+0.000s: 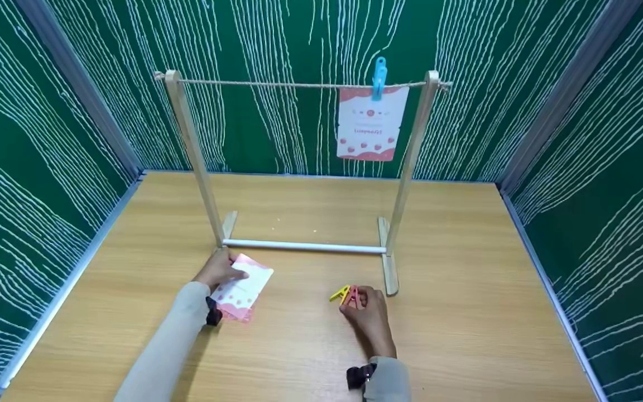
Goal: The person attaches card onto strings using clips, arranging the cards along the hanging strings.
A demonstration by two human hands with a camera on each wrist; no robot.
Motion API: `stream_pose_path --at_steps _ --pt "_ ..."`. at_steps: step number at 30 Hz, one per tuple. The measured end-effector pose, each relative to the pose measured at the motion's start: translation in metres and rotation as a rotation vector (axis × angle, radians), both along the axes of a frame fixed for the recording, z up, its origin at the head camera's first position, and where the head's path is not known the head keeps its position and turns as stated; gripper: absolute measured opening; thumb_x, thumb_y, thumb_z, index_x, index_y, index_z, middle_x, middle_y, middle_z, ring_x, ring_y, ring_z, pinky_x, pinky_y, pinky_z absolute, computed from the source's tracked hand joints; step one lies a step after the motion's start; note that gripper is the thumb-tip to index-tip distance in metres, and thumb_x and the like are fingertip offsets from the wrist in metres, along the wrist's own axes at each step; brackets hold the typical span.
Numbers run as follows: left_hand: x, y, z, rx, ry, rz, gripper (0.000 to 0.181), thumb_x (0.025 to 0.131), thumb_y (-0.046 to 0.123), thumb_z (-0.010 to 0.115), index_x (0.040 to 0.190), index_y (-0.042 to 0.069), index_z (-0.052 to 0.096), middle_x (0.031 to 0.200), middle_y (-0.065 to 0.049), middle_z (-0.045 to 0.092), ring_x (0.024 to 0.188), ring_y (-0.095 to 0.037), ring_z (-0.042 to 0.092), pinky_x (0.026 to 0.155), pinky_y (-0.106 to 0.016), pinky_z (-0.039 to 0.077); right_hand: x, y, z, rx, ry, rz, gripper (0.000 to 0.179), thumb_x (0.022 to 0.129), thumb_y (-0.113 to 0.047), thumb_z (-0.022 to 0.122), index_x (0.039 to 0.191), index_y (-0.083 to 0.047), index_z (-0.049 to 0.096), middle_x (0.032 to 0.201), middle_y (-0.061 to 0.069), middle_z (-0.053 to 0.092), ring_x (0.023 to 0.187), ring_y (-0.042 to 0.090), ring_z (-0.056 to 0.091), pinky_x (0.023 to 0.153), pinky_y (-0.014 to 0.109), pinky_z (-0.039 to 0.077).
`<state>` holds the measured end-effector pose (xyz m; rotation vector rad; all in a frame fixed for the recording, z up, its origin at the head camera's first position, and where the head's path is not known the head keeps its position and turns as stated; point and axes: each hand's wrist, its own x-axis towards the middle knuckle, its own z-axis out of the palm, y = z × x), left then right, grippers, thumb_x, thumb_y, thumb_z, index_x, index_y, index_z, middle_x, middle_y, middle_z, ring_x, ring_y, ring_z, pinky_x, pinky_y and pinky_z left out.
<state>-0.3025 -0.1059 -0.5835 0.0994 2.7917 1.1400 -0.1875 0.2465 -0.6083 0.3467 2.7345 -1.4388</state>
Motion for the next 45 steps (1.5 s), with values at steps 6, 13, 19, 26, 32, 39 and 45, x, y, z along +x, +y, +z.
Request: stream_pose_path --at_steps 6,13,19,26,32,39,45 --pt "-0.0001 -0.0002 0.001 0.005 -0.019 0.005 0.04 0.065 0.005 0.086 0.07 0.001 0.047 0.079 -0.002 0.039 0.075 -0.018 0.037 0.068 -0.03 0.035 0.0005 0.001 -0.0012 -0.008 0.001 0.0 0.054 0.082 -0.014 0.074 0.128 0.004 0.054 0.113 0.02 0.054 0.099 0.027 0.053 0.082 0.031 0.04" --pt "-0.0008 -0.0007 0.0018 0.016 -0.059 0.015 0.036 0.067 0.006 0.085 0.075 0.0 0.051 0.08 -0.003 0.042 0.075 -0.018 0.039 0.066 -0.028 0.036 0.0007 0.0035 -0.0025 -0.013 0.006 0.008 0.054 0.083 -0.012 0.073 0.131 0.004 0.053 0.115 0.022 0.056 0.101 0.029 0.054 0.082 0.031 0.042" --pt "0.0003 -0.0001 0.0036 0.043 -0.05 0.012 0.039 0.068 0.004 0.085 0.082 -0.005 0.05 0.079 -0.002 0.039 0.074 -0.018 0.038 0.065 -0.027 0.034 0.0002 0.0012 -0.0018 0.002 0.044 -0.006 0.051 0.082 -0.008 0.069 0.128 0.009 0.054 0.114 0.025 0.058 0.1 0.031 0.056 0.084 0.034 0.044" --pt "0.0028 0.0 0.0043 0.06 -0.039 0.017 0.039 0.067 0.003 0.085 0.087 -0.006 0.053 0.078 -0.001 0.042 0.074 -0.017 0.041 0.068 -0.028 0.038 -0.0006 -0.0032 -0.002 0.072 0.052 -0.04 0.05 0.082 -0.008 0.065 0.126 0.01 0.053 0.118 0.03 0.048 0.106 0.038 0.052 0.093 0.046 0.041" --pt "0.0023 0.0003 0.0047 0.079 -0.076 0.032 0.042 0.067 0.003 0.085 0.091 -0.004 0.051 0.076 -0.001 0.044 0.073 -0.017 0.042 0.067 -0.027 0.039 -0.0013 -0.0031 -0.0012 0.096 0.052 -0.078 0.045 0.081 -0.009 0.065 0.118 0.013 0.052 0.113 0.029 0.045 0.1 0.037 0.048 0.085 0.042 0.04" --pt "0.0008 -0.0013 0.0058 0.087 -0.082 0.033 0.044 0.068 0.004 0.084 0.096 -0.003 0.051 0.086 -0.008 0.055 0.08 -0.019 0.048 0.075 -0.031 0.044 -0.0017 -0.0012 0.0008 0.067 0.055 -0.095 0.04 0.082 -0.009 0.067 0.111 0.015 0.054 0.106 0.027 0.053 0.091 0.032 0.054 0.074 0.032 0.044" --pt "0.0001 -0.0029 0.005 0.066 -0.092 0.027 0.045 0.069 0.007 0.084 0.098 -0.002 0.051 0.089 -0.009 0.055 0.082 -0.02 0.048 0.076 -0.033 0.044 0.0 -0.0009 0.0005 0.018 0.056 -0.14 0.037 0.082 -0.01 0.068 0.11 0.012 0.056 0.094 0.018 0.058 0.078 0.02 0.053 0.063 0.022 0.041"
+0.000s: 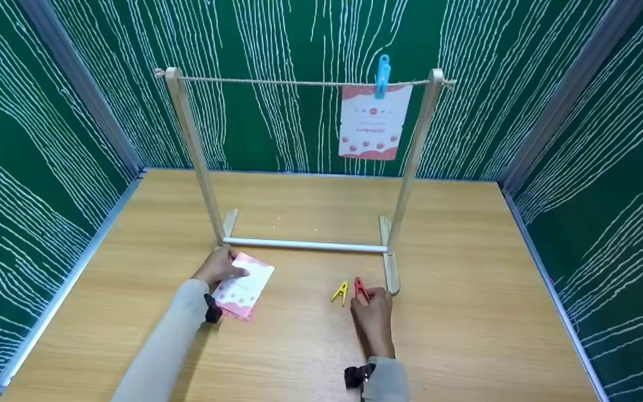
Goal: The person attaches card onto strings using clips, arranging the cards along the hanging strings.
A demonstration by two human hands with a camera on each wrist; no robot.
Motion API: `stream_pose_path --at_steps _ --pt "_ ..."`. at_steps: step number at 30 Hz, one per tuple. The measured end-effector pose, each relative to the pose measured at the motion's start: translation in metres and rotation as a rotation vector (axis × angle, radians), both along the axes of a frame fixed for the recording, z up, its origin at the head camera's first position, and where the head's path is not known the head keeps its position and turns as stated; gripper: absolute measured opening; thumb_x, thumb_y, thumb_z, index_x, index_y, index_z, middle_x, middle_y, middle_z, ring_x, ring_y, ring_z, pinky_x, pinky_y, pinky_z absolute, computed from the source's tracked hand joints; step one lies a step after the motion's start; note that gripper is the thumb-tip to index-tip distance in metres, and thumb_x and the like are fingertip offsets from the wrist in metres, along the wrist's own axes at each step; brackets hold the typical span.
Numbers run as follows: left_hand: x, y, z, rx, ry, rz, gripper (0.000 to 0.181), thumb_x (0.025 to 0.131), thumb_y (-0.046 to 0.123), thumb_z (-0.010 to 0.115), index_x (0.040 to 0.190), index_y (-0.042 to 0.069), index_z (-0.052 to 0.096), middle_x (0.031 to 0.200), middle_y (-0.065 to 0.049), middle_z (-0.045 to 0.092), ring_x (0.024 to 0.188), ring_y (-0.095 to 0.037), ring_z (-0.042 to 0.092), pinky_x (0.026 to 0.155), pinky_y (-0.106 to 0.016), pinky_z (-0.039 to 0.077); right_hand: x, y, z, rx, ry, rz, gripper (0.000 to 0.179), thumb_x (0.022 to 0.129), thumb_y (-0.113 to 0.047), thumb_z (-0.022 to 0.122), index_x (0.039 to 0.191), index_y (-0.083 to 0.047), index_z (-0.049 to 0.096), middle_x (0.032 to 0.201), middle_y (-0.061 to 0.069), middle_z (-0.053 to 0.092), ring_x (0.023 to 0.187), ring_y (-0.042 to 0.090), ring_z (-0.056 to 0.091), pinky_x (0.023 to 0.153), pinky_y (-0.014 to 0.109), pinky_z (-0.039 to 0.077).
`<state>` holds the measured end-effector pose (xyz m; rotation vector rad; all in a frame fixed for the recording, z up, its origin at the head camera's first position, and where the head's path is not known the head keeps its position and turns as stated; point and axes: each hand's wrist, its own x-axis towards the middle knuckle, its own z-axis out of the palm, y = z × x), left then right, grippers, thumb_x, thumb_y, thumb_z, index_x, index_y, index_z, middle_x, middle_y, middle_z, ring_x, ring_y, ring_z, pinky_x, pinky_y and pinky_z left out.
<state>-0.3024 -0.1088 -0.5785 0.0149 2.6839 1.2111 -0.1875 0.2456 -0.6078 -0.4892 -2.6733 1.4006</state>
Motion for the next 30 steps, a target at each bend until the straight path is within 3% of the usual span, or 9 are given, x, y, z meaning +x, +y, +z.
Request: stream_pose_path --at_steps 7,11,21,25,30 --pt "-0.0005 -0.0012 -0.0025 0.026 0.04 -0.016 0.041 0.069 0.005 0.083 0.093 -0.004 0.051 0.084 -0.007 0.052 0.078 -0.019 0.046 0.069 -0.03 0.042 -0.0007 -0.0005 -0.0007 0.022 0.062 -0.022 0.034 0.081 -0.009 0.064 0.108 0.011 0.059 0.091 0.017 0.062 0.076 0.018 0.053 0.065 0.022 0.042" --pt "-0.0035 -0.0032 -0.0019 0.046 0.0 -0.01 0.035 0.075 0.007 0.08 0.094 -0.002 0.052 0.085 -0.005 0.05 0.078 -0.018 0.045 0.07 -0.029 0.042 -0.0016 -0.0002 0.0005 0.023 0.073 -0.029 0.033 0.08 -0.007 0.062 0.108 0.011 0.061 0.087 0.014 0.061 0.074 0.016 0.052 0.064 0.021 0.041" --pt "-0.0071 -0.0087 -0.0015 0.089 -0.017 -0.029 0.017 0.089 0.008 0.063 0.101 -0.001 0.055 0.08 -0.002 0.047 0.072 -0.014 0.044 0.063 -0.023 0.036 -0.0008 0.0026 0.0036 -0.057 -0.002 -0.062 0.037 0.089 -0.013 0.056 0.119 0.009 0.056 0.098 0.016 0.057 0.084 0.023 0.052 0.07 0.025 0.041" --pt "-0.0054 -0.0073 -0.0008 0.096 -0.024 -0.014 0.018 0.089 0.009 0.061 0.103 -0.002 0.055 0.081 -0.002 0.048 0.072 -0.014 0.045 0.063 -0.023 0.037 -0.0003 0.0034 0.0036 -0.077 -0.018 -0.056 0.038 0.092 -0.015 0.055 0.121 0.009 0.054 0.101 0.017 0.056 0.086 0.024 0.051 0.07 0.025 0.04" --pt "-0.0034 -0.0039 -0.0007 0.1 0.023 0.005 0.017 0.087 0.005 0.061 0.1 -0.006 0.057 0.078 -0.002 0.048 0.071 -0.014 0.044 0.063 -0.022 0.037 0.0009 0.0035 0.0034 -0.106 -0.037 -0.064 0.039 0.094 -0.018 0.053 0.124 0.008 0.054 0.104 0.017 0.055 0.087 0.022 0.05 0.071 0.024 0.039"
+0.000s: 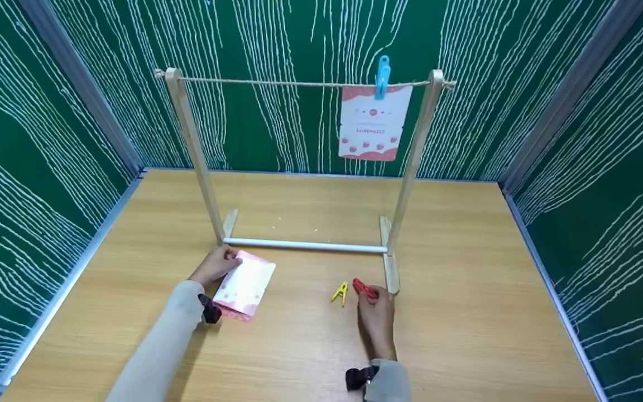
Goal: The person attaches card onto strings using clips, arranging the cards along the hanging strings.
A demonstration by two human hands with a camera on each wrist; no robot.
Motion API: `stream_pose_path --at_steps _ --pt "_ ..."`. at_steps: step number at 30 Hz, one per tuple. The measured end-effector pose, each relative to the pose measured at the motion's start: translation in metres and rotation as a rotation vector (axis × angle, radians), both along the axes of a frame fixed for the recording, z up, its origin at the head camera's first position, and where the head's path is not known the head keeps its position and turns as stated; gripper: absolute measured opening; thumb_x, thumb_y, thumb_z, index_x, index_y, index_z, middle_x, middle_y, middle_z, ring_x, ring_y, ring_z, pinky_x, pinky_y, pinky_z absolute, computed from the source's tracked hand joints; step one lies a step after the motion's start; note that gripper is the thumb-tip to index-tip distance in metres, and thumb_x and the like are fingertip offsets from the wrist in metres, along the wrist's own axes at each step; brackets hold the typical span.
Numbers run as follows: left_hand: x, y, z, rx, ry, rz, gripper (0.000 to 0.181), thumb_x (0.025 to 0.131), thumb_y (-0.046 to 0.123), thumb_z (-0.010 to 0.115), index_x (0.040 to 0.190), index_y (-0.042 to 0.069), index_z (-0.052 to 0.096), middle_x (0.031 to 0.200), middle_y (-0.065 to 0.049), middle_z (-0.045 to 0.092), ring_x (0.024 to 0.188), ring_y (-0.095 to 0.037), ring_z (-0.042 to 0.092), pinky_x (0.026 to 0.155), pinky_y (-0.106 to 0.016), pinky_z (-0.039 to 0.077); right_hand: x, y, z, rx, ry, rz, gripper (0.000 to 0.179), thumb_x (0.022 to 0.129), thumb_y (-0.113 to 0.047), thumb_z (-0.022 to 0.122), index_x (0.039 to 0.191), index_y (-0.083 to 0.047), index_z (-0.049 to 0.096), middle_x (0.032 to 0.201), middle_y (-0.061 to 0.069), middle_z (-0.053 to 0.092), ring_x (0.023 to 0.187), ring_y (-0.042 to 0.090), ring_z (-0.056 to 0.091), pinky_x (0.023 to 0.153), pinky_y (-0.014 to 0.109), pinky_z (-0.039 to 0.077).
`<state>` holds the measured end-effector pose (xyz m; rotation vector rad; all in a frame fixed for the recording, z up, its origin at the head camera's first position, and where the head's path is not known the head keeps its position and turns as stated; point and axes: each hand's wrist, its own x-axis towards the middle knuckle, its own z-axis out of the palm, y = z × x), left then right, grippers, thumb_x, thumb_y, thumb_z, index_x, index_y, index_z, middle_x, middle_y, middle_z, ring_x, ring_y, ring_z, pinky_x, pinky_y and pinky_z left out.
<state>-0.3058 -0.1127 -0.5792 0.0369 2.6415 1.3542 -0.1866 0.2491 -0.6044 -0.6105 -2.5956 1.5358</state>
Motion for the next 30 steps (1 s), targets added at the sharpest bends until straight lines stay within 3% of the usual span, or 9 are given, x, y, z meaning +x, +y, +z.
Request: stream_pose_path --at_steps 6,10,14,21,26,30 --pt "0.0 0.003 0.001 0.037 0.0 0.019 0.006 0.087 0.001 0.061 0.083 -0.003 0.057 0.07 0.001 0.044 0.064 -0.012 0.041 0.057 -0.021 0.034 0.001 0.003 -0.002 -0.006 0.046 -0.005 0.04 0.096 -0.019 0.054 0.125 0.009 0.055 0.103 0.016 0.058 0.086 0.017 0.05 0.072 0.02 0.04" --pt "0.0 0.003 0.003 0.063 -0.037 0.032 0.017 0.087 -0.001 0.059 0.073 0.005 0.052 0.067 0.003 0.042 0.062 -0.011 0.04 0.054 -0.021 0.033 0.002 0.004 -0.003 -0.035 0.036 -0.01 0.044 0.097 -0.022 0.054 0.13 0.007 0.053 0.112 0.019 0.059 0.093 0.018 0.052 0.076 0.019 0.041" --pt "-0.002 0.002 0.004 0.085 -0.031 0.029 0.024 0.086 -0.003 0.058 0.067 0.008 0.049 0.062 0.004 0.04 0.058 -0.01 0.038 0.052 -0.021 0.031 0.003 0.006 -0.002 -0.083 0.01 -0.027 0.048 0.096 -0.026 0.055 0.134 0.003 0.05 0.123 0.022 0.056 0.106 0.025 0.052 0.08 0.019 0.041" --pt "-0.001 0.002 0.011 0.081 -0.063 0.028 0.011 0.088 0.003 0.061 0.078 0.001 0.059 0.069 0.001 0.047 0.063 -0.012 0.045 0.055 -0.021 0.036 0.006 0.011 0.004 -0.264 -0.033 -0.09 0.053 0.094 -0.028 0.06 0.139 -0.004 0.046 0.135 0.018 0.047 0.117 0.024 0.048 0.077 0.007 0.041" --pt "0.001 0.004 0.016 0.095 -0.087 0.028 0.008 0.088 0.003 0.063 0.083 -0.003 0.063 0.07 0.001 0.049 0.063 -0.012 0.046 0.055 -0.021 0.038 0.006 0.013 0.009 -0.339 -0.03 -0.128 0.054 0.091 -0.027 0.065 0.138 -0.008 0.048 0.133 0.013 0.05 0.106 0.011 0.051 0.075 0.007 0.043" --pt "0.0 0.005 0.018 0.123 -0.093 0.021 0.01 0.088 0.004 0.064 0.083 -0.004 0.066 0.066 0.002 0.05 0.06 -0.01 0.045 0.053 -0.02 0.037 0.006 0.014 0.01 -0.337 0.03 -0.134 0.049 0.09 -0.023 0.066 0.134 -0.006 0.052 0.115 0.001 0.059 0.092 -0.002 0.055 0.077 0.008 0.045"
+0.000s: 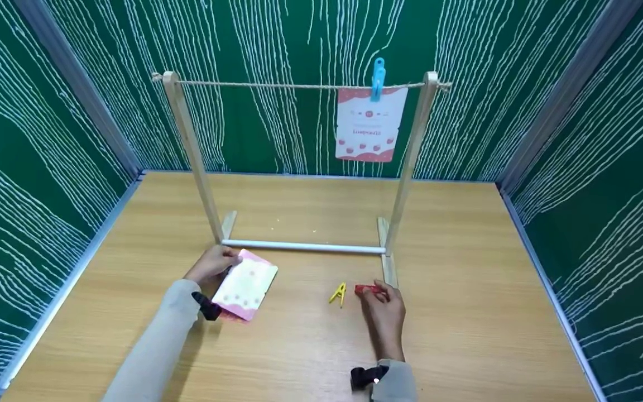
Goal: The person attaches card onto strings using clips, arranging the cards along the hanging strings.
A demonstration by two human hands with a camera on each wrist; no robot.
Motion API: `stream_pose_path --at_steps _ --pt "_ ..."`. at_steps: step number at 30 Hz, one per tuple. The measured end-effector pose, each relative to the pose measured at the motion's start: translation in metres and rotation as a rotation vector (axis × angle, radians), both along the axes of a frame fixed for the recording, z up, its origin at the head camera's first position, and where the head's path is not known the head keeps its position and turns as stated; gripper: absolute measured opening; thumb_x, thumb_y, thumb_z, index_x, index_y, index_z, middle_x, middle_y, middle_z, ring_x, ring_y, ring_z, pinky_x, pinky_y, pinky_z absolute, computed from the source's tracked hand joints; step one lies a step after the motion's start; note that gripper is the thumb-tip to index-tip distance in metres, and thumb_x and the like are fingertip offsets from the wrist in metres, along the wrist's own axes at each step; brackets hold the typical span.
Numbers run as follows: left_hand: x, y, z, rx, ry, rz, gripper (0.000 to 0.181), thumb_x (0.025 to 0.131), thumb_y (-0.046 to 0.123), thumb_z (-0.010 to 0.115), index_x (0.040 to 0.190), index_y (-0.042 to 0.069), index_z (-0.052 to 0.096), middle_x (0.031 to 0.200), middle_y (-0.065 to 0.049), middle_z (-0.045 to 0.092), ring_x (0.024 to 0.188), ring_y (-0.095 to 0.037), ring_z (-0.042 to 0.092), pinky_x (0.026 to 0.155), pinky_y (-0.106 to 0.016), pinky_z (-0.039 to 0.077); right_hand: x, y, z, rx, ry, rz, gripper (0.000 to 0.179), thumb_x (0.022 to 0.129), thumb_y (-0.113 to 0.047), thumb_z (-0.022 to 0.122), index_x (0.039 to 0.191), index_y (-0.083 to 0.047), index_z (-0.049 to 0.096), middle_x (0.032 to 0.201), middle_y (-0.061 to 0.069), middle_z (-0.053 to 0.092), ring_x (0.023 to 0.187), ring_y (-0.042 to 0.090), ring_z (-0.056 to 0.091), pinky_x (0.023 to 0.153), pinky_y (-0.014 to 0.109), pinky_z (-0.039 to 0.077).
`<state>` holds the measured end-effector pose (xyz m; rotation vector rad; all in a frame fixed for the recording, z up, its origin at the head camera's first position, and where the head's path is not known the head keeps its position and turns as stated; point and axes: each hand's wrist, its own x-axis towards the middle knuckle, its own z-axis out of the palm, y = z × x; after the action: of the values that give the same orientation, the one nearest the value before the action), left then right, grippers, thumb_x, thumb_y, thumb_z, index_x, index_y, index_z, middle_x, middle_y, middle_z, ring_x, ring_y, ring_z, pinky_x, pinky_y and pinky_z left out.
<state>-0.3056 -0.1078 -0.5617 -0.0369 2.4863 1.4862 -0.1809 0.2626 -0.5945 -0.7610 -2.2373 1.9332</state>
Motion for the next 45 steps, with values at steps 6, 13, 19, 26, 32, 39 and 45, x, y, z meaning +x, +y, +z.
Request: stream_pose_path --at_steps 6,13,19,26,32,39,45 --pt "-0.001 0.004 0.002 0.022 0.03 -0.021 0.012 0.088 0.003 0.063 0.086 -0.007 0.069 0.067 0.002 0.052 0.06 -0.011 0.046 0.053 -0.02 0.036 0.0 0.0 0.003 -0.041 0.083 -0.003 0.046 0.093 -0.023 0.063 0.133 -0.003 0.053 0.091 -0.012 0.069 0.086 -0.005 0.06 0.079 0.01 0.047" --pt "-0.002 0.009 0.006 0.026 -0.007 -0.012 0.014 0.09 0.005 0.062 0.097 -0.004 0.071 0.08 -0.002 0.061 0.067 -0.012 0.049 0.058 -0.02 0.04 -0.003 0.001 0.013 -0.118 0.104 0.031 0.051 0.095 -0.021 0.06 0.14 -0.002 0.044 0.093 -0.005 0.07 0.091 0.021 0.071 0.087 0.023 0.052" --pt "-0.003 0.014 0.012 0.083 -0.025 -0.003 0.014 0.091 0.004 0.061 0.1 -0.003 0.07 0.083 -0.005 0.064 0.063 -0.008 0.048 0.054 -0.018 0.039 -0.008 0.002 0.021 -0.151 0.043 0.042 0.056 0.095 -0.023 0.061 0.144 -0.006 0.041 0.115 -0.001 0.056 0.099 0.007 0.062 0.095 0.025 0.048" --pt "-0.005 0.02 0.018 0.146 0.04 -0.011 0.012 0.089 0.003 0.065 0.097 -0.004 0.07 0.089 -0.012 0.069 0.073 -0.014 0.059 0.066 -0.023 0.051 -0.015 0.003 0.028 -0.185 -0.008 0.036 0.06 0.092 -0.025 0.065 0.144 -0.009 0.04 0.128 0.003 0.049 0.109 0.008 0.052 0.101 0.03 0.046" --pt "-0.008 0.029 0.024 0.107 0.096 0.028 0.015 0.089 0.002 0.065 0.1 -0.007 0.069 0.098 -0.019 0.07 0.087 -0.02 0.066 0.081 -0.031 0.055 -0.019 0.004 0.034 -0.163 0.006 0.027 0.061 0.09 -0.029 0.068 0.142 -0.009 0.044 0.12 -0.004 0.055 0.108 0.007 0.051 0.102 0.03 0.042" --pt "-0.008 0.037 0.03 0.114 0.207 0.035 0.017 0.088 0.001 0.065 0.101 -0.009 0.069 0.097 -0.022 0.071 0.079 -0.014 0.065 0.074 -0.026 0.056 -0.023 0.002 0.035 -0.028 0.161 0.012 0.05 0.088 -0.02 0.07 0.131 0.0 0.055 0.086 -0.024 0.061 0.091 -0.002 0.055 0.082 0.011 0.044" --pt "-0.01 0.043 0.039 0.102 0.225 0.068 0.02 0.088 0.007 0.067 0.101 -0.007 0.07 0.097 -0.021 0.071 0.08 -0.016 0.065 0.072 -0.025 0.056 -0.026 0.001 0.047 -0.082 0.108 0.04 0.051 0.09 -0.025 0.068 0.132 -0.002 0.054 0.093 -0.017 0.06 0.098 0.002 0.054 0.089 0.015 0.041"
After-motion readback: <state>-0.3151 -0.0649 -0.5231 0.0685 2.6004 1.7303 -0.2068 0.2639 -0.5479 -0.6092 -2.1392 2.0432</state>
